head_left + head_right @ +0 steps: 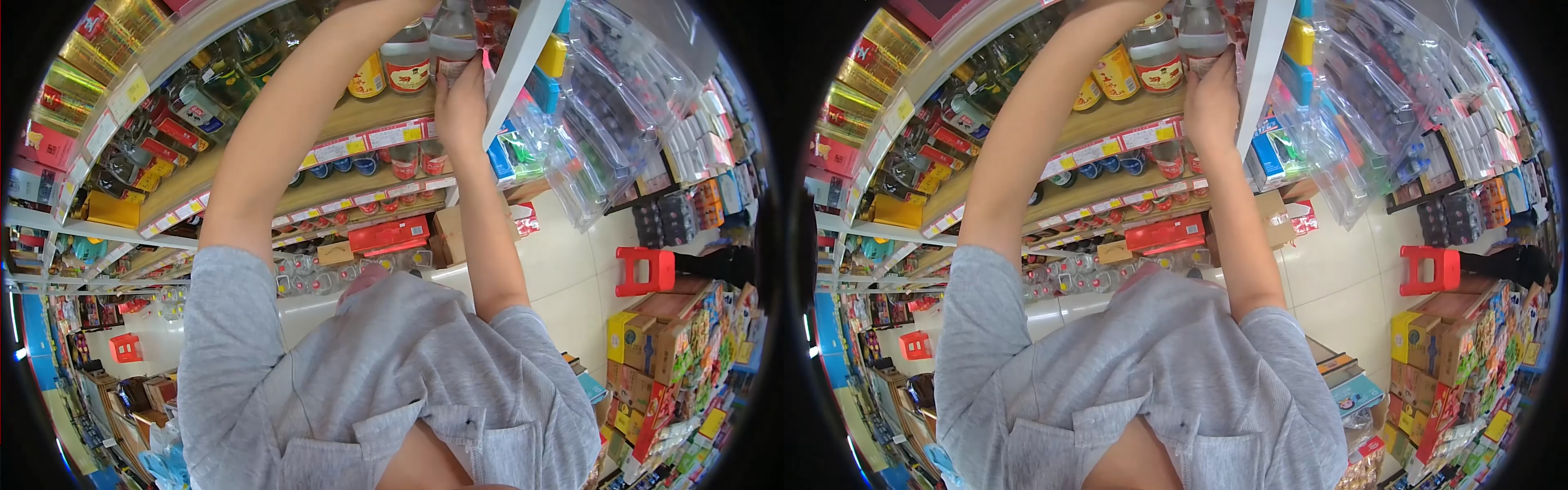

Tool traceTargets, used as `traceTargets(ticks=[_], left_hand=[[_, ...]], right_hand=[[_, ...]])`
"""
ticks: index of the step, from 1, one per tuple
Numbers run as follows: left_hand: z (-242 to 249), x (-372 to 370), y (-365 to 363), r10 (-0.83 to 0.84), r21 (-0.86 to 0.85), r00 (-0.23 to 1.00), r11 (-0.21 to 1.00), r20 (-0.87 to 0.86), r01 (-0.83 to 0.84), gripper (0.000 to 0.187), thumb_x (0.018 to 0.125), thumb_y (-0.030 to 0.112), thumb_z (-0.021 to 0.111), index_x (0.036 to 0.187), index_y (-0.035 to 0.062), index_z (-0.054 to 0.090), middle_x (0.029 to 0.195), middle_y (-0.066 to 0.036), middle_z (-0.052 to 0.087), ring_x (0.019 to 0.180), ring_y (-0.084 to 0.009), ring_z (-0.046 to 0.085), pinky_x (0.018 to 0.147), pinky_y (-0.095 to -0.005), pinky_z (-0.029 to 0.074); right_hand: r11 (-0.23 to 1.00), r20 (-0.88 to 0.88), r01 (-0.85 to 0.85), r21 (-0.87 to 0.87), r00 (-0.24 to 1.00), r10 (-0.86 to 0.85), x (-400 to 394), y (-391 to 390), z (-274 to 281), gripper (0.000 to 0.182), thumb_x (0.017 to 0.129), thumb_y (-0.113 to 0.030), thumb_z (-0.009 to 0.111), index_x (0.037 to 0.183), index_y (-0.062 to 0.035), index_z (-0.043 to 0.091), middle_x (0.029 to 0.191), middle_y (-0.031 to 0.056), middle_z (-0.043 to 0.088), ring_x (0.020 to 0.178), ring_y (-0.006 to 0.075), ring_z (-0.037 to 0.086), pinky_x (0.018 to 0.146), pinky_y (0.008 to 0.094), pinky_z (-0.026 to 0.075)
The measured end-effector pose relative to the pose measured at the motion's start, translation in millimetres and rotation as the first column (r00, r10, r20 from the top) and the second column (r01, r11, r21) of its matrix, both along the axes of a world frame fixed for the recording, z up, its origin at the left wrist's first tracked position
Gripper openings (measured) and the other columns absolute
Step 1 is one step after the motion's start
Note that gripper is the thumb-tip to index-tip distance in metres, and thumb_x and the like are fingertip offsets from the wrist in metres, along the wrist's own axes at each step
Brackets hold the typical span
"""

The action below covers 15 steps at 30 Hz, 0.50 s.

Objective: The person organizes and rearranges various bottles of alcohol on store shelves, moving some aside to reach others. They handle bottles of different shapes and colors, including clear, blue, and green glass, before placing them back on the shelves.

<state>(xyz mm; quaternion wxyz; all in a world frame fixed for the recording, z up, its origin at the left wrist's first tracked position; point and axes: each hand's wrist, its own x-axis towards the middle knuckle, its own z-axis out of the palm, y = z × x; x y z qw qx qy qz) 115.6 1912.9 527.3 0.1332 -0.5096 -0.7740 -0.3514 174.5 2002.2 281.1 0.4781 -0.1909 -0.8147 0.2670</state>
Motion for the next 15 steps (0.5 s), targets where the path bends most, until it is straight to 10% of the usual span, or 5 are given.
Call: traceTargets(ticks=[3,6,12,15], left_hand=[[-60,-21,-7,0.233,0.182,0.823,0.97,-0.517,-0.161,0.035,0.099,0.031,0.068,0.121,0.0045,0.07,0.112,-0.024,0.073,0.105,-0.0403,0.07,0.092,-0.0507,0.053],[-107,0,-81,0.171,0.434,0.795,0.892,-0.581,0.126,0.035,0.086,0.007,0.081,0.119,0.0035,0.069,0.115,-0.017,0.07,0.102,-0.0363,0.067,0.09,-0.0411,0.055],[-162,-29,-158,0.44,0.5,0.895,0.791,-0.065,-0.353,0.039,0.094,0.011,0.076,0.127,-0.0028,0.06,0.121,-0.014,0.065,0.103,-0.0243,0.067,0.096,-0.0379,0.051],[-144,-36,-156,0.363,0.45,0.925,0.848,-0.108,-0.28,0.048,0.094,0.012,0.078,0.134,-0.0021,0.057,0.129,-0.015,0.063,0.103,-0.0236,0.068,0.08,-0.0413,0.056]], right_hand=[[1.0,0.012,-0.002,0.018,1.0,0.002,0,2,-2,0.077,0.099,-0.015,0.067,0.157,0.0146,0.026,0.153,0.0393,0.043,0.136,0.0522,0.05,0.113,0.0509,0.044],[0.998,0.026,0.017,0.053,0.999,-0.019,0,3,-5,0.077,0.099,-0.016,0.067,0.157,0.0146,0.026,0.152,0.0392,0.043,0.137,0.0522,0.049,0.114,0.051,0.044],[1.0,0.048,-0.002,-0.008,0.999,0.003,7,-2,5,0.074,0.101,-0.015,0.063,0.157,0.0151,0.026,0.154,0.04,0.04,0.142,0.0521,0.045,0.118,0.0505,0.04],[1.0,-0.075,-0.003,0.004,0.997,0.003,14,-18,9,0.07,0.1,-0.008,0.06,0.158,0.0141,0.028,0.156,0.038,0.04,0.147,0.0508,0.041,0.121,0.0507,0.037]])
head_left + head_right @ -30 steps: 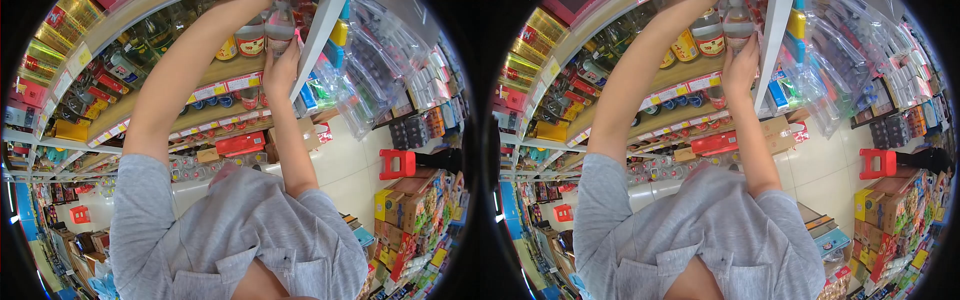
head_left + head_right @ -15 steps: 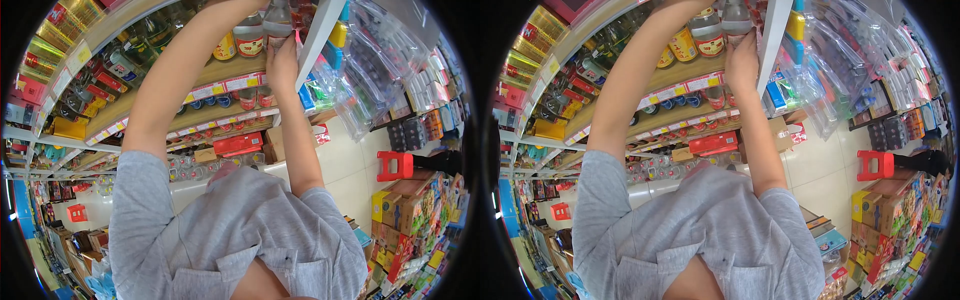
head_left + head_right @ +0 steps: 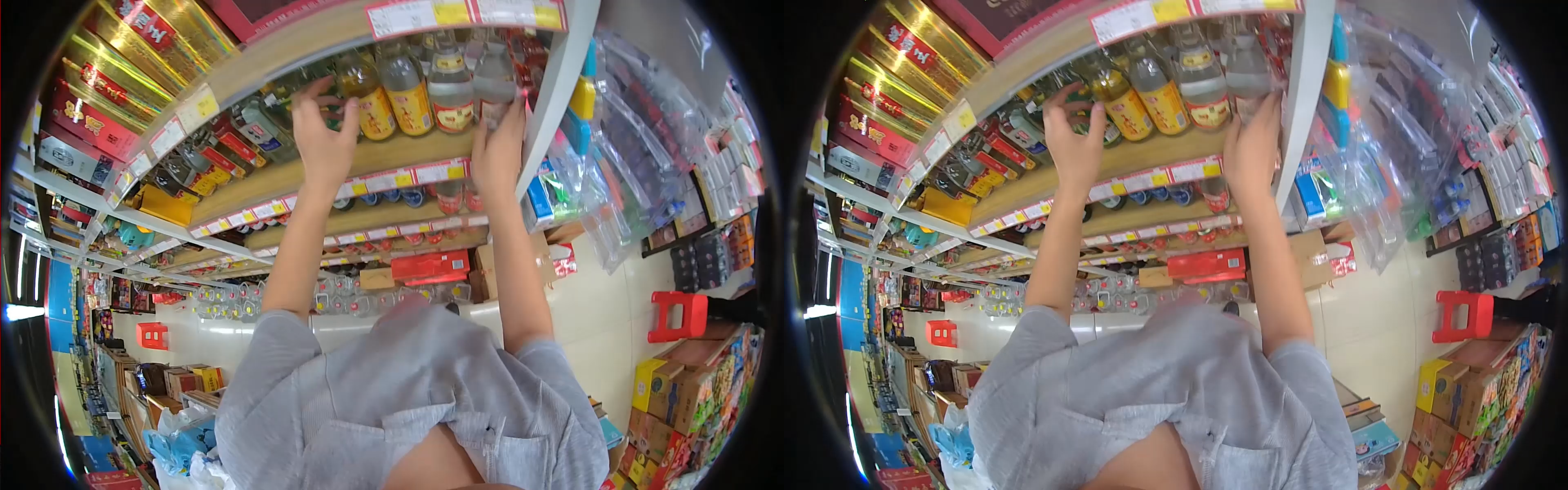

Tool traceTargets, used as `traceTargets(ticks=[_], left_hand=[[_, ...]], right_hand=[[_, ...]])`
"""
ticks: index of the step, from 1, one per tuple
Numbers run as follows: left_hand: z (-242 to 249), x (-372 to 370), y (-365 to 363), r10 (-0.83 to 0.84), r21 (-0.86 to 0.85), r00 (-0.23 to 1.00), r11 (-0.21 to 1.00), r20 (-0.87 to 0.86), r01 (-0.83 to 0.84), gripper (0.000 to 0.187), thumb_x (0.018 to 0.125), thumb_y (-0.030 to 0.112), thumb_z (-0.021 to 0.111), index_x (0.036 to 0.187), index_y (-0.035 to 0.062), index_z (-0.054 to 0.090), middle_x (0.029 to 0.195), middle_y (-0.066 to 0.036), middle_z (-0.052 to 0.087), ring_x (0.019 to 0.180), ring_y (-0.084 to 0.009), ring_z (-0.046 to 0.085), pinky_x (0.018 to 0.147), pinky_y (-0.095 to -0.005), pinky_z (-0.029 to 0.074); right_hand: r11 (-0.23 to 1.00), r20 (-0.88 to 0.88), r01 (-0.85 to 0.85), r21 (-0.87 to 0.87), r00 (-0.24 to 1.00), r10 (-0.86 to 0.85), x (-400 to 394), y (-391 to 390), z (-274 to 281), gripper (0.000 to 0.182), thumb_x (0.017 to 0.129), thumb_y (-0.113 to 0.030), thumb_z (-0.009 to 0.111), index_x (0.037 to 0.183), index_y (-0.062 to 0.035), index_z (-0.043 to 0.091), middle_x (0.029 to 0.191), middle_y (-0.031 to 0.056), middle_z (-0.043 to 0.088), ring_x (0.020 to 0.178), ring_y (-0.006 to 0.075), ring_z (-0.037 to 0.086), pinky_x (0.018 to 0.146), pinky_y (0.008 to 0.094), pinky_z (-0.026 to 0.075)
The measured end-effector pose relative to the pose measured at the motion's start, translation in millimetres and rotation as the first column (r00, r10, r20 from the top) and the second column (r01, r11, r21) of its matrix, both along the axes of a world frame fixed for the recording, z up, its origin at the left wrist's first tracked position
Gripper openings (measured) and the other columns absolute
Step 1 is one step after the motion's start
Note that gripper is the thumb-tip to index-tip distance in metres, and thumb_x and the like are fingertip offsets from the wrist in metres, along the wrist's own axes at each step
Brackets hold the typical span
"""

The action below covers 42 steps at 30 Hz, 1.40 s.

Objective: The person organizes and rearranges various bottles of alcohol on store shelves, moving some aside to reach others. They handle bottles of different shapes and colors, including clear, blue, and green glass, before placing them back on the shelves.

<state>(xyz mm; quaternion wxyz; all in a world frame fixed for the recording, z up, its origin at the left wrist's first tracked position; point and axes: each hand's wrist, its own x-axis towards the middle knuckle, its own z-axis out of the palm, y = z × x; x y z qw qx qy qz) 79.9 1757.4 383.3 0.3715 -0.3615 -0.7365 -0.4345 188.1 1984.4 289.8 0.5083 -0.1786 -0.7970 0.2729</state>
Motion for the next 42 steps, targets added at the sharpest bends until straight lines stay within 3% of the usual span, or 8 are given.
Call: traceTargets(ticks=[6,10,14,17,20,32,38,42], left_hand=[[66,-2,30,0.109,-0.232,0.994,0.968,0.029,-0.099,0.049,0.098,0.038,0.074,0.121,-0.0041,0.068,0.085,-0.018,0.075,0.074,-0.025,0.073,0.072,-0.0411,0.056],[65,-34,53,-0.006,-0.141,0.977,0.99,-0.214,-0.025,0.034,0.098,0.029,0.07,0.12,0.003,0.07,0.098,-0.023,0.074,0.093,-0.0404,0.073,0.084,-0.0498,0.056],[84,-25,52,-0.017,-0.262,0.868,0.95,0.496,0.169,0.036,0.099,0.029,0.068,0.12,-0.0002,0.067,0.092,-0.022,0.074,0.083,-0.0392,0.073,0.077,-0.0491,0.057],[104,-7,54,0.042,-0.296,0.826,0.943,0.562,0.154,0.042,0.1,0.033,0.069,0.126,0.0002,0.066,0.105,-0.024,0.074,0.097,-0.0408,0.073,0.086,-0.0491,0.056],[76,-30,60,0.103,-0.301,0.994,0.95,0.048,-0.084,0.051,0.099,0.039,0.071,0.133,0.0013,0.064,0.123,-0.027,0.07,0.116,-0.0422,0.067,0.099,-0.0488,0.052],[89,-1,47,0.054,-0.359,0.989,0.933,0.14,-0.001,0.058,0.098,0.046,0.073,0.136,0.0024,0.063,0.135,-0.026,0.066,0.126,-0.0434,0.061,0.106,-0.048,0.048],[117,7,41,0.101,-0.433,0.757,0.865,0.646,0.255,0.058,0.101,0.053,0.069,0.13,0.0023,0.066,0.101,-0.016,0.076,0.092,-0.026,0.076,0.081,-0.0381,0.056],[113,5,44,0.075,-0.388,0.818,0.902,0.57,0.188,0.052,0.101,0.046,0.072,0.125,0.0002,0.067,0.088,-0.013,0.076,0.078,-0.02,0.076,0.07,-0.035,0.058]], right_hand=[[0.951,-0.204,-0.307,0.034,0.929,0.307,19,-46,-2,0.053,0.097,0.002,0.059,0.148,0.0053,0.047,0.141,0.0274,0.053,0.135,0.0446,0.051,0.112,0.0487,0.043],[0.911,-0.225,-0.407,-0.071,0.896,0.382,11,-44,12,0.041,0.097,0.001,0.06,0.138,0.0035,0.053,0.131,0.0225,0.057,0.109,0.0359,0.063,0.102,0.0443,0.047],[0.909,-0.236,-0.417,-0.018,0.885,0.402,8,-43,18,0.036,0.099,-0.002,0.06,0.134,0.0016,0.056,0.125,0.0192,0.06,0.095,0.0288,0.067,0.096,0.0417,0.049],[0.909,-0.171,-0.416,0.013,0.895,0.412,5,-39,22,0.032,0.1,-0.003,0.06,0.132,0.0,0.058,0.123,0.0168,0.063,0.096,0.026,0.067,0.093,0.0398,0.05],[0.924,-0.098,-0.379,0.042,0.919,0.381,4,-38,37,0.03,0.101,-0.005,0.06,0.131,-0.0018,0.06,0.121,0.015,0.065,0.097,0.0236,0.067,0.089,0.0381,0.052],[0.883,-0.094,-0.464,-0.068,0.884,0.458,0,-60,1,0.029,0.096,-0.004,0.065,0.125,0.0,0.062,0.109,0.0177,0.067,0.099,0.0318,0.068,0.086,0.0411,0.054],[0.893,-0.105,-0.45,-0.009,0.889,0.446,1,-63,-6,0.033,0.093,-0.003,0.066,0.126,0.0004,0.061,0.116,0.0216,0.064,0.111,0.0397,0.064,0.095,0.0463,0.051],[0.899,-0.095,-0.437,0.003,0.895,0.435,0,-60,-10,0.034,0.094,-0.004,0.066,0.127,0.0,0.061,0.12,0.022,0.063,0.113,0.0422,0.063,0.097,0.0474,0.051]])
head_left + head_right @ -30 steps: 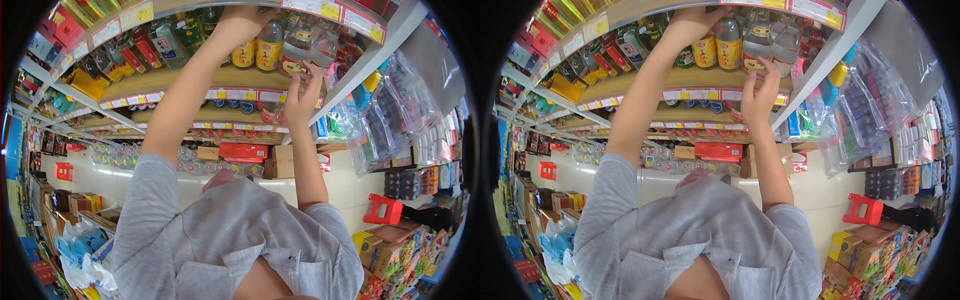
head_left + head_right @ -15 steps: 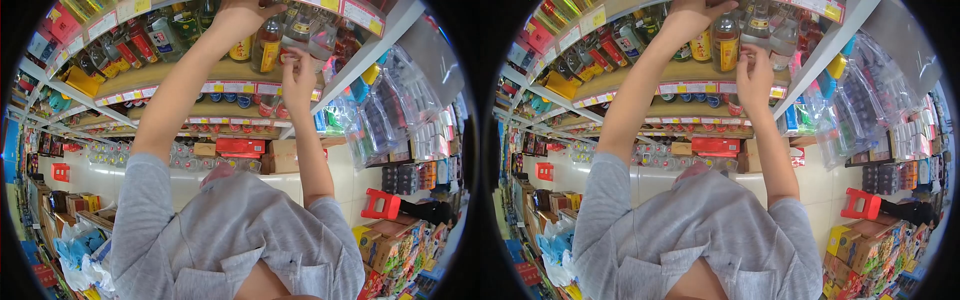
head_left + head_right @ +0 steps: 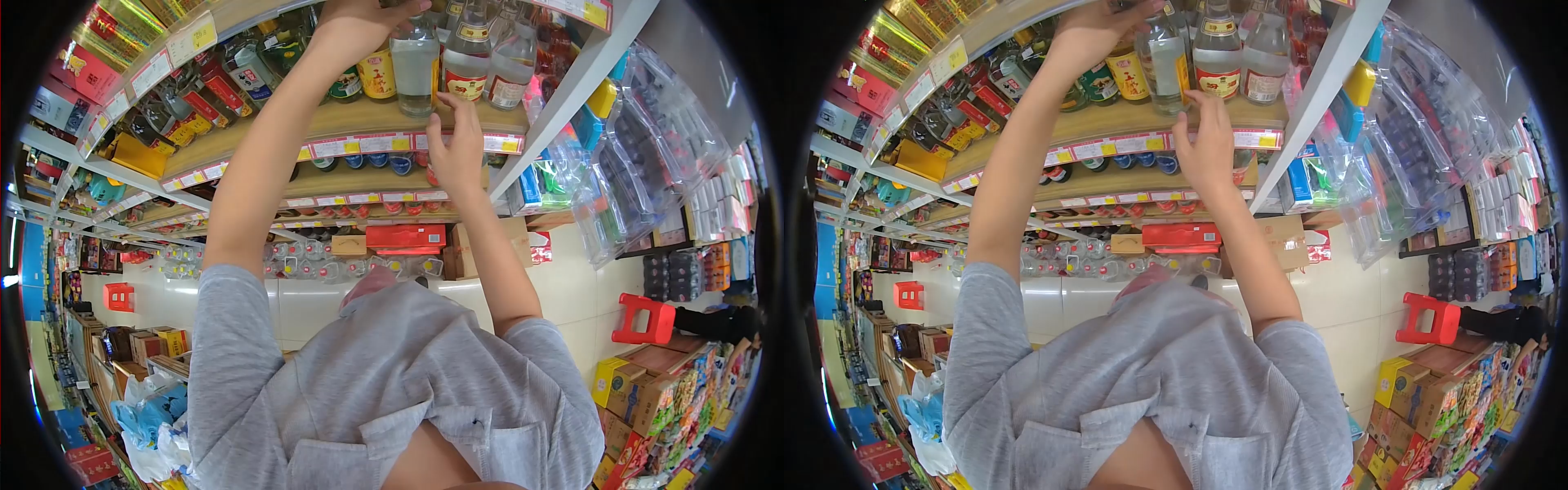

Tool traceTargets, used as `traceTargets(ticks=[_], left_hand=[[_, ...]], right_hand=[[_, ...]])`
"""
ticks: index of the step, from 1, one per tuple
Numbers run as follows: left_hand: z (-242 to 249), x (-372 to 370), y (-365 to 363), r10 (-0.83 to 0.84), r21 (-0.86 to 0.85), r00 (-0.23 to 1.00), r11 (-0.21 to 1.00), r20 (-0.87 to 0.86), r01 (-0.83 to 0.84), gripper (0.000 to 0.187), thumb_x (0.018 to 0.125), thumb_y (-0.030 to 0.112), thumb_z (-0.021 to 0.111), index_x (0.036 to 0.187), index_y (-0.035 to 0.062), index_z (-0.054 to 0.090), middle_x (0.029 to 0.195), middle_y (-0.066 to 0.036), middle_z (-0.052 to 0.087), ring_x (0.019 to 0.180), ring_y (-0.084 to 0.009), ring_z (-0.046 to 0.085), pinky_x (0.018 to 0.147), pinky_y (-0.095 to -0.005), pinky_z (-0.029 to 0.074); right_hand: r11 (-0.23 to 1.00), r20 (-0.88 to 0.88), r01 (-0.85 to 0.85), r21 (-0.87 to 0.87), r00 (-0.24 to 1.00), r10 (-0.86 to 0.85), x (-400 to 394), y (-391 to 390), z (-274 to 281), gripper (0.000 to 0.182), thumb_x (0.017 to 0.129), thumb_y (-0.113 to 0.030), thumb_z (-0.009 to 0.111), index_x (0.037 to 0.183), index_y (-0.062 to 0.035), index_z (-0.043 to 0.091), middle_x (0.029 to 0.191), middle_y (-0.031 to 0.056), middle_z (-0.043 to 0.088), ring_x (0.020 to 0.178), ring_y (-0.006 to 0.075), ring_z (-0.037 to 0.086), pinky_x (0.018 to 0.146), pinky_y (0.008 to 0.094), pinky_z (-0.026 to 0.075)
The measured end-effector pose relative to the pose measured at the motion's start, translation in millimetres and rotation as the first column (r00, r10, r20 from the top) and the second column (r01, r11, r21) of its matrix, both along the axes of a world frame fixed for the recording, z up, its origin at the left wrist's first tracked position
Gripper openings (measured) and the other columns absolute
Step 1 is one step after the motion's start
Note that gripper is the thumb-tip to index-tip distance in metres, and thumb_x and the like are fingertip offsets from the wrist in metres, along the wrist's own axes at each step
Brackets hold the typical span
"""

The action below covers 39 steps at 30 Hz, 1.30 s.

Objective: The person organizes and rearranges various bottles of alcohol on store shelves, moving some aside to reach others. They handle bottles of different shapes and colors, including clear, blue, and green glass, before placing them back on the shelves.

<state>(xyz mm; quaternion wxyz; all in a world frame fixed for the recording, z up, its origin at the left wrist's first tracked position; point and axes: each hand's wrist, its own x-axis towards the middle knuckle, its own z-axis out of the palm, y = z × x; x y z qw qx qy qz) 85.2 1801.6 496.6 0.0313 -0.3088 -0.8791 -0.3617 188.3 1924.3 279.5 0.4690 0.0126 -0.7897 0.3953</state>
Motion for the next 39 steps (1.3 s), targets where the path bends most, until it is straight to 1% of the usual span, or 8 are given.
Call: traceTargets(ticks=[5,11,14,17,23,29,32,39], left_hand=[[-19,-8,11,-0.048,0.248,0.997,0.967,-0.054,0.06,0.049,0.1,0.038,0.076,0.125,-0.0025,0.066,0.09,-0.014,0.077,0.078,-0.0202,0.077,0.07,-0.0353,0.06],[-22,-23,22,0.009,0.092,0.998,0.996,-0.063,-0.003,0.054,0.101,0.044,0.072,0.128,-0.003,0.066,0.095,-0.016,0.079,0.084,-0.021,0.079,0.075,-0.0378,0.061],[-17,-43,9,-0.116,-0.048,0.986,0.991,0.117,0.123,0.054,0.103,0.045,0.07,0.126,-0.0032,0.066,0.097,-0.016,0.079,0.086,-0.0199,0.079,0.077,-0.038,0.061],[-20,-38,11,-0.11,0.108,0.986,0.989,0.122,0.097,0.051,0.102,0.043,0.071,0.125,-0.0025,0.066,0.094,-0.014,0.079,0.087,-0.0199,0.078,0.077,-0.0376,0.061],[-8,-14,16,0.056,0.031,0.998,0.998,-0.001,-0.056,0.049,0.1,0.039,0.075,0.126,-0.0015,0.065,0.098,-0.015,0.078,0.085,-0.0214,0.077,0.075,-0.039,0.059],[-18,-12,18,0.08,0.009,0.898,0.996,-0.432,-0.084,0.039,0.103,0.03,0.072,0.124,-0.0014,0.065,0.104,-0.016,0.076,0.088,-0.02,0.075,0.074,-0.0363,0.057],[-22,-39,18,-0.176,0.128,0.979,0.974,-0.1,0.188,0.035,0.106,0.027,0.068,0.126,-0.001,0.064,0.103,-0.015,0.076,0.09,-0.0197,0.075,0.074,-0.0366,0.057],[-24,-44,23,-0.079,0.094,0.991,0.992,-0.11,0.089,0.034,0.107,0.031,0.065,0.121,-0.0004,0.067,0.1,-0.013,0.077,0.089,-0.0208,0.075,0.074,-0.0377,0.057]], right_hand=[[1.0,0.033,-0.024,0.014,0.999,0.024,0,-4,1,0.036,0.093,-0.005,0.066,0.128,-0.0002,0.061,0.121,0.0215,0.064,0.114,0.0425,0.062,0.1,0.0484,0.05],[0.996,0.033,-0.023,0.083,0.999,0.021,-4,-3,0,0.035,0.092,-0.004,0.067,0.126,0.0,0.062,0.12,0.021,0.065,0.114,0.0418,0.062,0.1,0.0483,0.05],[0.998,0.024,-0.031,0.055,0.999,0.03,-6,-1,-4,0.034,0.092,-0.004,0.067,0.125,-0.0001,0.062,0.12,0.021,0.065,0.114,0.0414,0.063,0.099,0.0475,0.05],[0.999,0.019,-0.049,-0.006,0.999,0.049,-8,0,-7,0.032,0.093,-0.004,0.066,0.125,-0.0011,0.063,0.12,0.0209,0.065,0.114,0.0412,0.063,0.099,0.0467,0.05],[0.998,0.021,-0.052,-0.046,0.998,0.053,-5,0,-7,0.031,0.093,-0.002,0.065,0.124,-0.002,0.064,0.121,0.0208,0.065,0.115,0.0407,0.063,0.1,0.046,0.05],[0.998,-0.013,-0.031,0.057,0.999,0.032,-8,1,-9,0.036,0.092,-0.001,0.065,0.128,-0.0007,0.065,0.127,0.0208,0.065,0.12,0.0401,0.063,0.104,0.046,0.05],[0.997,-0.012,-0.027,0.077,1.0,0.028,-8,1,-12,0.039,0.091,-0.001,0.065,0.131,-0.0003,0.065,0.13,0.0209,0.064,0.121,0.0398,0.063,0.105,0.0464,0.05],[0.995,-0.01,0.004,0.101,1.0,-0.003,-10,1,-14,0.042,0.092,-0.001,0.065,0.133,-0.0005,0.065,0.136,0.0203,0.063,0.124,0.0402,0.061,0.106,0.047,0.049]])
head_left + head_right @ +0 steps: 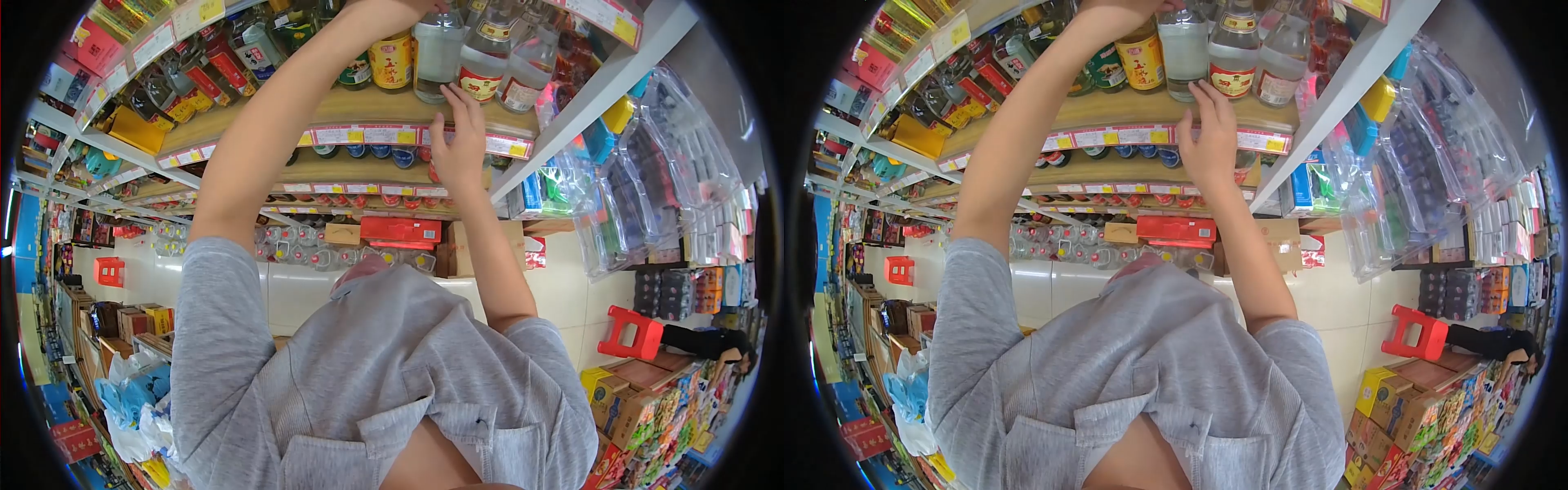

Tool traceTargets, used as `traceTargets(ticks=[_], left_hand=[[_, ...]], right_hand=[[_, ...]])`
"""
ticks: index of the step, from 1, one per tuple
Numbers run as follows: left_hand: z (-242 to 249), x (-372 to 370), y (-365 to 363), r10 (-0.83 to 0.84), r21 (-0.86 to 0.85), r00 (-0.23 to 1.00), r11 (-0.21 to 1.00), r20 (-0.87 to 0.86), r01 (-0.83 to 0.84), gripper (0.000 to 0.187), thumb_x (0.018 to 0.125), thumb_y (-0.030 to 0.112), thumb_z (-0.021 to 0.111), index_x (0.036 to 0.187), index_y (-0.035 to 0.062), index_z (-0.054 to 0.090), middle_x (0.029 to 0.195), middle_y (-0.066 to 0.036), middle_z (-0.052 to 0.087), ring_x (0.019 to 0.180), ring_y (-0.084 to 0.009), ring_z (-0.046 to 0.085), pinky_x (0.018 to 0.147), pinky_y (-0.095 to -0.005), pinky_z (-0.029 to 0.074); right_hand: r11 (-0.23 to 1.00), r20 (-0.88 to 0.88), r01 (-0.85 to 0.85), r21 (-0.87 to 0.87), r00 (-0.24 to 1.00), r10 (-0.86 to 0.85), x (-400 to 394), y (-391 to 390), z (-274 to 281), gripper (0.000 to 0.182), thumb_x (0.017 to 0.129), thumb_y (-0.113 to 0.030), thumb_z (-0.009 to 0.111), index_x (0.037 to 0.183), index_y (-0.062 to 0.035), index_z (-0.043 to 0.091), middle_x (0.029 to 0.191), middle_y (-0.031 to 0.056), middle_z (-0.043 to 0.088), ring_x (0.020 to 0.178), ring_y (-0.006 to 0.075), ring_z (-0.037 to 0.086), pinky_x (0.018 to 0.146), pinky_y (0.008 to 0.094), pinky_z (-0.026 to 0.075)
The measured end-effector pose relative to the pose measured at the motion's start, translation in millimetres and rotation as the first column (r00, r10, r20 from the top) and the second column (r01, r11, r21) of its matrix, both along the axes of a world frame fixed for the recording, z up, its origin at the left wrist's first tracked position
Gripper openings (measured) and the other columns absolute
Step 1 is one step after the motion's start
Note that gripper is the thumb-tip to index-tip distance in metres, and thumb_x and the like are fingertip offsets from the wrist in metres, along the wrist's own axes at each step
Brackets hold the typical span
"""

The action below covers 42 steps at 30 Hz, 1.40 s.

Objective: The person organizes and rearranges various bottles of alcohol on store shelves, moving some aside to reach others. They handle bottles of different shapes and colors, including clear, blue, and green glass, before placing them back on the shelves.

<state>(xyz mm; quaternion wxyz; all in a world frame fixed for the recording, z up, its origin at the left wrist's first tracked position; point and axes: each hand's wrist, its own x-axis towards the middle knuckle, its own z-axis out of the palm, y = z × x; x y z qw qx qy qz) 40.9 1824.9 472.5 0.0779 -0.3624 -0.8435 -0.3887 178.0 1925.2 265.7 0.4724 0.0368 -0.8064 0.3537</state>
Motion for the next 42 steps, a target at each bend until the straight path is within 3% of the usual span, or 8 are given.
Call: traceTargets(ticks=[2,5,11,14,26,32,38,42], left_hand=[[1,-3,0,0.035,-0.045,0.999,0.998,-0.005,-0.035,0.038,0.106,0.035,0.065,0.121,0.0002,0.068,0.101,-0.015,0.077,0.088,-0.0236,0.075,0.075,-0.0392,0.056],[-2,-7,1,0.149,-0.115,0.959,0.977,-0.239,-0.181,0.042,0.104,0.041,0.065,0.12,0.0027,0.07,0.102,-0.018,0.076,0.093,-0.03,0.075,0.079,-0.0423,0.056],[10,11,-2,0.086,-0.09,0.97,0.99,-0.229,-0.109,0.042,0.102,0.04,0.067,0.125,0.0058,0.07,0.112,-0.023,0.074,0.107,-0.0379,0.071,0.091,-0.0461,0.053],[-6,-9,-2,0.091,-0.124,0.91,0.98,-0.405,-0.154,0.044,0.101,0.04,0.067,0.129,0.0065,0.068,0.122,-0.023,0.072,0.114,-0.0402,0.068,0.096,-0.047,0.052],[3,1,0,0.011,-0.036,0.934,0.999,-0.356,-0.026,0.061,0.098,0.052,0.069,0.138,0.0054,0.065,0.137,-0.022,0.067,0.127,-0.0403,0.062,0.105,-0.0479,0.049],[9,7,3,0.11,-0.123,0.954,0.981,-0.279,-0.149,0.067,0.097,0.057,0.069,0.14,0.006,0.063,0.141,-0.021,0.066,0.129,-0.0399,0.062,0.107,-0.0477,0.048],[5,-5,-3,0.071,-0.094,0.908,0.988,-0.414,-0.12,0.062,0.098,0.055,0.068,0.136,0.007,0.066,0.135,-0.022,0.068,0.125,-0.0412,0.063,0.105,-0.0487,0.049],[8,-1,-4,0.125,-0.102,0.867,0.975,-0.482,-0.197,0.05,0.098,0.045,0.068,0.129,0.0059,0.069,0.128,-0.022,0.071,0.119,-0.0418,0.065,0.101,-0.0495,0.051]], right_hand=[[1.0,0.004,0.008,0.004,1.0,-0.008,-1,0,-1,0.042,0.091,-0.002,0.066,0.133,-0.0007,0.065,0.136,0.0203,0.063,0.125,0.0405,0.061,0.106,0.0475,0.049],[1.0,0.011,0.012,0.013,1.0,-0.012,-1,-1,-2,0.042,0.091,-0.002,0.066,0.133,-0.0009,0.065,0.137,0.0202,0.063,0.125,0.0408,0.061,0.107,0.0481,0.048],[0.999,0.008,0.006,0.034,1.0,-0.006,-1,-1,-3,0.043,0.09,-0.001,0.067,0.133,-0.001,0.065,0.137,0.0203,0.063,0.124,0.041,0.061,0.106,0.0482,0.048],[0.999,0.005,0.009,0.04,1.0,-0.009,-1,-2,-3,0.042,0.09,-0.001,0.067,0.132,-0.0011,0.065,0.136,0.0203,0.063,0.123,0.0409,0.061,0.105,0.0482,0.048],[1.0,0.047,0.014,0.019,0.999,-0.015,-2,-4,-7,0.036,0.095,-0.004,0.065,0.131,-0.0044,0.066,0.14,0.0185,0.061,0.13,0.0391,0.059,0.111,0.0467,0.046],[1.0,0.027,0.015,0.019,1.0,-0.016,-2,-6,-6,0.037,0.091,-0.002,0.067,0.128,-0.0009,0.067,0.137,0.0205,0.062,0.125,0.0406,0.06,0.106,0.0479,0.048],[0.999,0.01,0.026,0.044,1.0,-0.027,-4,-5,-9,0.036,0.091,-0.002,0.066,0.126,-0.0005,0.067,0.136,0.0199,0.062,0.124,0.0402,0.06,0.106,0.0482,0.047],[0.998,-0.006,0.035,0.047,0.999,-0.034,-5,-5,-8,0.034,0.09,-0.002,0.066,0.124,-0.0007,0.067,0.135,0.0194,0.063,0.123,0.04,0.06,0.105,0.0485,0.047]])
